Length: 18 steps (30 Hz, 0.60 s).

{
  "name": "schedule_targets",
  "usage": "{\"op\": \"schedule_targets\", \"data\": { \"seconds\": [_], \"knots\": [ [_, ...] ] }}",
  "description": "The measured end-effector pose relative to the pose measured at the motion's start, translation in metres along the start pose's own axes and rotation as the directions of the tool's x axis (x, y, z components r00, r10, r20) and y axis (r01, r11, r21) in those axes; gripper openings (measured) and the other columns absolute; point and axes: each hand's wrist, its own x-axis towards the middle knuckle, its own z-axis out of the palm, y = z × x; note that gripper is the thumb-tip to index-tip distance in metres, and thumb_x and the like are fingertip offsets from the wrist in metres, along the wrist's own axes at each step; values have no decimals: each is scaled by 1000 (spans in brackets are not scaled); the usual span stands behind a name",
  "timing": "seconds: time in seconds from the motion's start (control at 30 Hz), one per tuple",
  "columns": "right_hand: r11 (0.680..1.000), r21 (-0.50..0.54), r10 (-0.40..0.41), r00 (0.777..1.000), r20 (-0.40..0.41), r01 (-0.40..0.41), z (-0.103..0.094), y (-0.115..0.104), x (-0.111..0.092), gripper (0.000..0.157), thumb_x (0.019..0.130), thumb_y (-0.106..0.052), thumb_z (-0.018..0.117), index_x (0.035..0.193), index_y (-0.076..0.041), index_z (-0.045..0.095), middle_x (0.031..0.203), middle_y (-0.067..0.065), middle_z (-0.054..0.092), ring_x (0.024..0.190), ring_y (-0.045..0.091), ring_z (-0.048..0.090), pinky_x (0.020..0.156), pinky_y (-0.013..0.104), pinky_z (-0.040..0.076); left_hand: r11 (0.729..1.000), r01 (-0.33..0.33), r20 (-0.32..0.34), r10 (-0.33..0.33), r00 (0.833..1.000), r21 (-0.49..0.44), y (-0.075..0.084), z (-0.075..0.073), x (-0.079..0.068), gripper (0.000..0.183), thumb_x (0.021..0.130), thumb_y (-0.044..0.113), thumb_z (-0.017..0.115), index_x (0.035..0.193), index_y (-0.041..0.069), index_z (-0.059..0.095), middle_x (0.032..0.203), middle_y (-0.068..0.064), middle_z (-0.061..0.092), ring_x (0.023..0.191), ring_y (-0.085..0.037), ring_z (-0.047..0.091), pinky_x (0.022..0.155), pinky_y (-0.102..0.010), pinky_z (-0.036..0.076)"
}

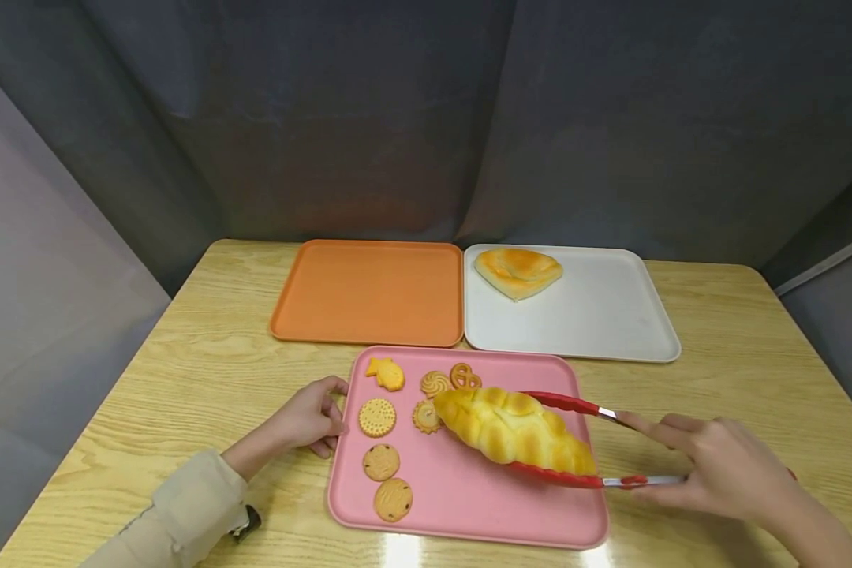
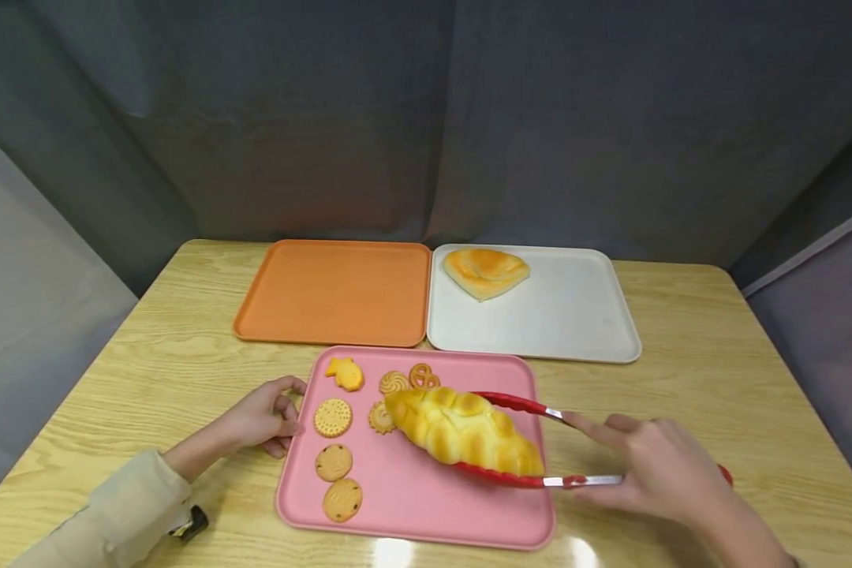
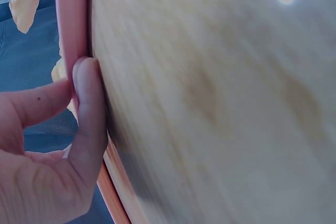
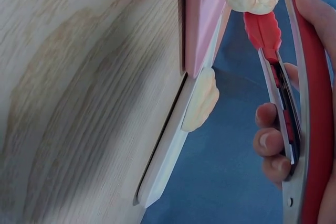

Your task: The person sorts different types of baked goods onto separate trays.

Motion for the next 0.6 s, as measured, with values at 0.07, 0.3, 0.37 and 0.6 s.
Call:
{"op": "schedule_targets", "data": {
  "seconds": [0.07, 0.3, 0.37, 0.6],
  "knots": [
    [1000, -3, 10, 1000, -9, -10, 1, 3, 0, 71, 51, -57, 79, 113, -26, 63, 65, -21, 38, 47, -6, 19, 42, 13, 22, 1000, 4, -2, -4, 1000, -1, 0, 0, 1, 42, 80, -10, 57, 118, -3, 42, 69, -14, 55, 51, -19, 58, 41, -34, 51],
    [998, -36, 44, 999, -18, -45, 3, 9, -1, 72, 52, -60, 77, 113, -26, 63, 64, -20, 41, 48, -5, 22, 42, 14, 23, 1000, -4, -4, 4, 1000, 3, -2, 0, 1, 42, 80, -9, 58, 118, -3, 42, 68, -13, 55, 50, -19, 58, 41, -34, 51],
    [996, -51, 68, 998, -16, -69, 4, 10, -2, 73, 51, -60, 77, 114, -26, 63, 63, -20, 39, 47, -5, 21, 41, 14, 22, 1000, -3, -3, 3, 1000, 0, -3, 0, 2, 42, 79, -9, 58, 118, -2, 42, 68, -13, 55, 50, -18, 58, 41, -34, 51],
    [989, -91, 113, 991, -67, -119, 8, 20, -4, 75, 47, -57, 80, 113, -25, 63, 59, -18, 32, 47, -2, 22, 40, 17, 22, 1000, -3, 5, 3, 1000, -15, -3, 0, 2, 42, 79, -10, 58, 117, -3, 42, 68, -13, 54, 50, -18, 57, 41, -34, 51]
  ]
}}
